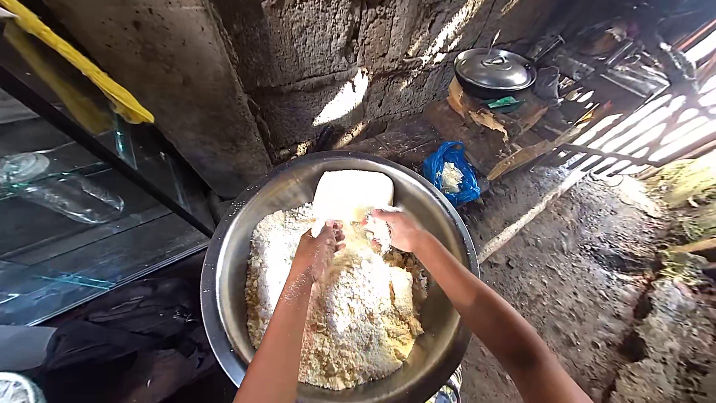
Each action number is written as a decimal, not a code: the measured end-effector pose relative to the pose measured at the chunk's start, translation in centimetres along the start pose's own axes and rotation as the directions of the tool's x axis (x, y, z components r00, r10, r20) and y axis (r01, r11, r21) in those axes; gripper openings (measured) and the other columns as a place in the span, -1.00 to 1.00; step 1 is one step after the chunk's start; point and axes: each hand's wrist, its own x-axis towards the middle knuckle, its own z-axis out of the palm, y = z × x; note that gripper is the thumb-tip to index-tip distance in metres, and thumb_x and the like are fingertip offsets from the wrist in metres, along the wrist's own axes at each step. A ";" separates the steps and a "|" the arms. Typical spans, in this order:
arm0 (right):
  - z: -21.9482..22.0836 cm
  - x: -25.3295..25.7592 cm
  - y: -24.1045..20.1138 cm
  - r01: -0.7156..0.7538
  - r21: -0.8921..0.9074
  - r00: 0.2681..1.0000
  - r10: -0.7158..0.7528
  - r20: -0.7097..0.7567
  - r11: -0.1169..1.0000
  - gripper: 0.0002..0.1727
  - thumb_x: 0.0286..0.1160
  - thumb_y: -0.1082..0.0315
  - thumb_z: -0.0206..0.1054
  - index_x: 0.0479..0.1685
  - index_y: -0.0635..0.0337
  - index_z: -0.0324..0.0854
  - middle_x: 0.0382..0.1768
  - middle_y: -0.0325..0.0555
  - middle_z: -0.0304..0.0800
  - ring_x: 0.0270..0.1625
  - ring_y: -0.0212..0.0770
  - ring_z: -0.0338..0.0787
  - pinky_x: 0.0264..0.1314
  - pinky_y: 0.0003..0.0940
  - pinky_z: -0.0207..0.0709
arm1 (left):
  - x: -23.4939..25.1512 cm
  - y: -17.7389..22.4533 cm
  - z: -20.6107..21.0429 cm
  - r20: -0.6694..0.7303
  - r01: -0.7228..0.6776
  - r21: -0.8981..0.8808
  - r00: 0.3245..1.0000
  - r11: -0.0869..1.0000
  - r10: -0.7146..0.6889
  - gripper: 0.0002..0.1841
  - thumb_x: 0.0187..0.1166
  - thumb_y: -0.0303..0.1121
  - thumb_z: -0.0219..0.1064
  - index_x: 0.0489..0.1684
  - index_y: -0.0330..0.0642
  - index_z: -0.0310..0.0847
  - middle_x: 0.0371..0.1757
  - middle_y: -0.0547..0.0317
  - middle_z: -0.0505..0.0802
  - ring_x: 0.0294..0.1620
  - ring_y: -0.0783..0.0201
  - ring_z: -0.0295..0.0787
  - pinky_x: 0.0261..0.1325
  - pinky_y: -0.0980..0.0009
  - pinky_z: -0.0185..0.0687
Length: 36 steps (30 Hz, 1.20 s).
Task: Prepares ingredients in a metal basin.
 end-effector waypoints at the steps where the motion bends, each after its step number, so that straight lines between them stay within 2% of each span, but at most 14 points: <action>1: -1.0 -0.3 0.4 0.066 -0.008 0.993 -0.065 0.100 0.998 -0.70 0.81 0.38 0.02 0.31 0.26 0.55 0.09 -0.08 0.78 -0.03 -0.24 0.79 0.07 -0.27 0.71 | 0.2 -0.2 -0.3 0.021 -0.035 -0.026 0.999 0.999 0.036 -0.73 0.75 -0.49 0.19 0.30 -0.46 0.49 0.06 -0.09 0.84 -0.01 0.14 0.88 0.13 0.26 0.84; 4: -2.2 -1.0 1.3 0.146 -0.127 0.988 -0.137 0.075 0.981 -0.68 0.61 0.67 0.07 0.18 0.37 0.66 -0.04 -0.07 0.81 -0.25 -0.36 0.74 -0.14 -0.46 0.66 | 0.6 -0.6 -0.5 0.034 -0.086 -0.063 0.995 0.994 0.089 -0.73 0.58 -0.72 0.26 0.21 -0.51 0.58 0.09 -0.14 0.86 0.01 0.11 0.88 0.17 0.27 0.82; 7: -3.0 -1.5 2.0 0.060 -0.131 0.992 -0.073 -0.101 0.990 -0.70 0.72 0.55 0.12 0.24 0.23 0.69 -0.30 -0.14 0.77 -0.66 -0.53 0.39 -0.66 -0.65 0.25 | 0.2 -0.1 0.0 0.036 -0.012 -0.039 0.999 0.999 0.013 -0.79 0.73 -0.52 0.20 0.19 -0.39 0.63 -0.13 0.00 0.89 -0.30 0.28 0.87 -0.20 0.45 0.81; 10: -3.7 -2.1 2.7 0.004 -0.213 0.989 -0.035 -0.142 0.977 -0.72 0.84 0.27 0.10 0.15 0.20 0.68 -0.61 -0.28 0.50 -0.79 -0.52 0.22 -0.77 -0.63 0.12 | 0.2 -0.1 0.2 0.019 0.072 0.020 0.997 0.997 -0.072 -0.65 0.86 -0.21 0.04 -0.01 -0.35 0.63 -0.57 0.19 0.69 -0.72 0.45 0.53 -0.65 0.62 0.46; 12: -3.6 -2.3 3.0 -0.067 -0.239 0.975 0.013 -0.221 0.969 -0.48 0.90 -0.02 -0.05 -0.20 0.18 0.65 -0.76 -0.33 0.32 -0.82 -0.46 0.22 -0.76 -0.56 0.18 | 0.4 -0.1 0.1 0.026 0.093 0.085 0.995 0.992 -0.095 -0.53 0.89 -0.08 -0.08 -0.12 -0.31 0.59 -0.60 0.20 0.65 -0.72 0.43 0.52 -0.63 0.59 0.48; 14: -3.9 -2.5 3.2 -0.094 -0.248 0.979 0.044 -0.201 0.964 -0.31 0.88 -0.18 -0.21 -0.34 0.17 0.59 -0.69 -0.30 0.48 -0.74 -0.43 0.38 -0.63 -0.51 0.38 | 0.3 -0.1 -0.1 0.039 0.073 0.143 0.996 0.987 -0.080 -0.59 0.88 -0.13 -0.02 -0.03 -0.31 0.61 -0.35 0.12 0.79 -0.45 0.33 0.72 -0.39 0.49 0.66; 17: -4.9 -3.0 3.9 0.029 -0.246 0.999 -0.023 0.026 0.969 -0.69 0.83 0.39 0.04 0.14 0.37 0.68 -0.06 -0.06 0.85 -0.13 -0.26 0.86 0.07 -0.31 0.77 | 0.2 -0.1 -0.9 0.132 0.016 0.161 0.990 0.987 -0.038 -0.71 0.76 -0.45 0.19 0.34 -0.38 0.50 0.22 -0.05 0.77 0.08 0.19 0.80 0.10 0.31 0.76; 18: -4.8 -3.1 4.2 0.063 -0.270 0.998 -0.054 0.041 0.961 -0.73 0.70 0.56 0.12 0.18 0.41 0.68 0.05 0.02 0.86 -0.07 -0.22 0.89 0.11 -0.29 0.79 | 0.2 -0.1 -1.2 0.139 0.008 0.142 0.990 0.990 -0.028 -0.72 0.75 -0.52 0.17 0.34 -0.40 0.50 0.26 -0.06 0.76 0.12 0.19 0.80 0.13 0.30 0.74; 22: -2.8 -3.4 4.2 0.055 -0.511 0.992 -0.104 -0.068 0.858 -0.78 0.65 0.39 0.34 0.12 0.27 0.76 -0.26 -0.09 0.90 -0.51 -0.34 0.80 -0.41 -0.41 0.73 | 0.2 0.1 -1.8 0.063 -0.025 0.078 0.998 0.997 0.020 -0.80 0.70 -0.60 0.19 0.14 -0.41 0.65 0.04 -0.01 0.88 -0.13 0.26 0.87 -0.03 0.40 0.79; 24: -1.4 -3.1 4.4 0.013 -0.667 0.985 -0.123 -0.118 0.745 -0.66 0.75 0.16 0.27 0.19 0.24 0.74 -0.32 -0.11 0.90 -0.41 -0.30 0.84 -0.20 -0.30 0.75 | 0.2 0.3 -1.8 0.021 -0.030 0.063 0.999 0.998 0.028 -0.81 0.67 -0.56 0.26 0.12 -0.39 0.69 -0.10 0.02 0.91 -0.33 0.35 0.85 -0.25 0.51 0.75; 27: 1.7 -3.2 6.2 0.150 -0.790 0.975 -0.220 0.020 0.594 -0.54 0.77 0.07 0.13 0.44 0.09 0.66 0.26 -0.01 0.81 0.31 -0.06 0.79 0.47 0.04 0.56 | 0.6 0.3 -1.8 -0.033 -0.020 0.062 0.999 0.998 0.023 -0.84 0.69 -0.42 0.30 -0.01 -0.37 0.67 -0.46 0.13 0.83 -0.65 0.46 0.61 -0.58 0.61 0.51; 30: 6.4 -4.7 9.6 0.473 -0.688 0.871 -0.408 0.272 0.550 -0.69 0.66 0.31 0.26 0.25 0.10 0.79 0.29 0.03 0.75 0.40 -0.04 0.69 0.52 -0.05 0.52 | 0.9 -0.2 -1.6 -0.123 0.001 0.063 0.992 0.998 0.007 -0.61 0.83 -0.15 0.11 -0.38 -0.24 0.55 -0.74 0.31 0.48 -0.83 0.50 0.26 -0.74 0.63 0.24; 32: 7.5 -5.4 9.8 0.539 -0.589 0.839 -0.444 0.315 0.602 -0.61 0.49 0.60 0.19 0.17 0.16 0.82 0.26 0.03 0.77 0.38 -0.12 0.72 0.50 -0.18 0.57 | 1.0 -0.2 -1.5 -0.202 0.024 0.019 0.979 1.000 -0.019 -0.48 0.87 -0.03 -0.01 -0.58 -0.14 0.41 -0.75 0.32 0.46 -0.84 0.48 0.26 -0.72 0.60 0.27; 36: 5.4 -5.4 7.4 0.377 -0.594 0.925 -0.316 0.209 0.711 -0.69 0.70 0.44 0.14 0.22 0.27 0.73 0.15 0.05 0.83 0.18 -0.21 0.81 0.32 -0.25 0.64 | 1.1 0.1 -2.1 -0.250 0.024 -0.101 0.967 0.995 -0.049 -0.54 0.89 -0.10 -0.04 -0.37 -0.23 0.54 -0.66 0.26 0.52 -0.73 0.40 0.42 -0.53 0.53 0.52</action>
